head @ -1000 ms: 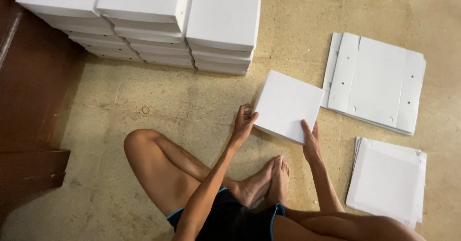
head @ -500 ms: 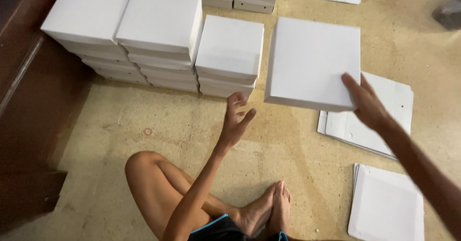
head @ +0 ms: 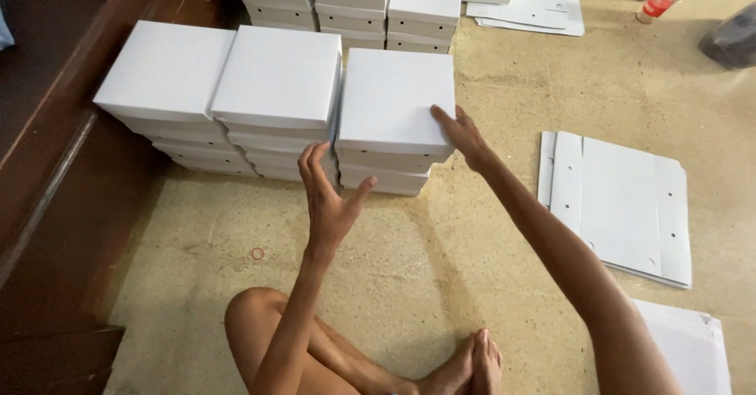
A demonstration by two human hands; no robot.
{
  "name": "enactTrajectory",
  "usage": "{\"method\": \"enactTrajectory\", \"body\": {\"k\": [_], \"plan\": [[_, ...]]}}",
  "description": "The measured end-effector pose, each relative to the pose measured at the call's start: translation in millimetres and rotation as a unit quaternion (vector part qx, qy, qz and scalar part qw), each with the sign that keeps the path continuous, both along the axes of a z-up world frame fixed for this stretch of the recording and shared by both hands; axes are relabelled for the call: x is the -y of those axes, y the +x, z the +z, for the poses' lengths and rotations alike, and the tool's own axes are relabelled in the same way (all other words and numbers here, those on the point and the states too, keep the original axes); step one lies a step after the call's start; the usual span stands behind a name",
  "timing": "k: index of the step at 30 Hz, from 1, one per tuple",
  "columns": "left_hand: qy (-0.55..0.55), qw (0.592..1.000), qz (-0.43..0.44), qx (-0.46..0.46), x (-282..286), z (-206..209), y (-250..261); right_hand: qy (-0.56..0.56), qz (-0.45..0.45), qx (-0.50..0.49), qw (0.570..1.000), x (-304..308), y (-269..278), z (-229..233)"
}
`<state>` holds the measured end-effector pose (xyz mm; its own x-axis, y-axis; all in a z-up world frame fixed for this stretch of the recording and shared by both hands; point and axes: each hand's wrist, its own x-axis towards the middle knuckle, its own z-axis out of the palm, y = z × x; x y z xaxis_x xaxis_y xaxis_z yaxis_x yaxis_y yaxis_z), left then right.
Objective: The person assembles white cardboard boxes by folding the flaps and securing them with small fasteners. They place a completed box onto a stack and then begin folding another flat sheet into a box shape.
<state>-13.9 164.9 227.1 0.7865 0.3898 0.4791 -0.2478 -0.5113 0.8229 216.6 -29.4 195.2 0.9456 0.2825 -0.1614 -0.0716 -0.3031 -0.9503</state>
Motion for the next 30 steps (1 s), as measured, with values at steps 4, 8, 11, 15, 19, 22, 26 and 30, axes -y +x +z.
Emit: {"method": "enactTrajectory", "body": {"k": [4,8,11,15,19,22,26,30], "plan": [[0.078,0.997,0.011,-0.002,-18,10,21,-0.019,-0.01,0.006,1.0,-22,-23,28],[0.248,0.966,0.044,-0.054,-32,3,48,-0.065,-0.06,-0.008,0.996,-19,-8,5],[0.313,0.944,0.073,-0.071,-41,-16,61,-0.068,-0.067,-0.004,0.995,-22,-14,10],[0.341,0.933,0.096,-0.066,-51,-26,67,-0.06,-0.058,0.004,0.997,-11,5,-12],[0.342,0.933,0.091,-0.069,-62,-24,67,-0.082,-0.069,0.022,0.994,-12,-6,-2],[0.35,0.931,0.074,-0.067,-61,-20,66,-0.074,-0.073,0.022,0.994,-24,-11,-1],[0.367,0.924,0.081,-0.062,-64,-27,71,-0.066,-0.079,0.023,0.994,-32,-11,-5],[0.378,0.92,0.087,-0.058,-63,-22,69,-0.056,-0.054,0.004,0.997,-28,-14,7]]}}
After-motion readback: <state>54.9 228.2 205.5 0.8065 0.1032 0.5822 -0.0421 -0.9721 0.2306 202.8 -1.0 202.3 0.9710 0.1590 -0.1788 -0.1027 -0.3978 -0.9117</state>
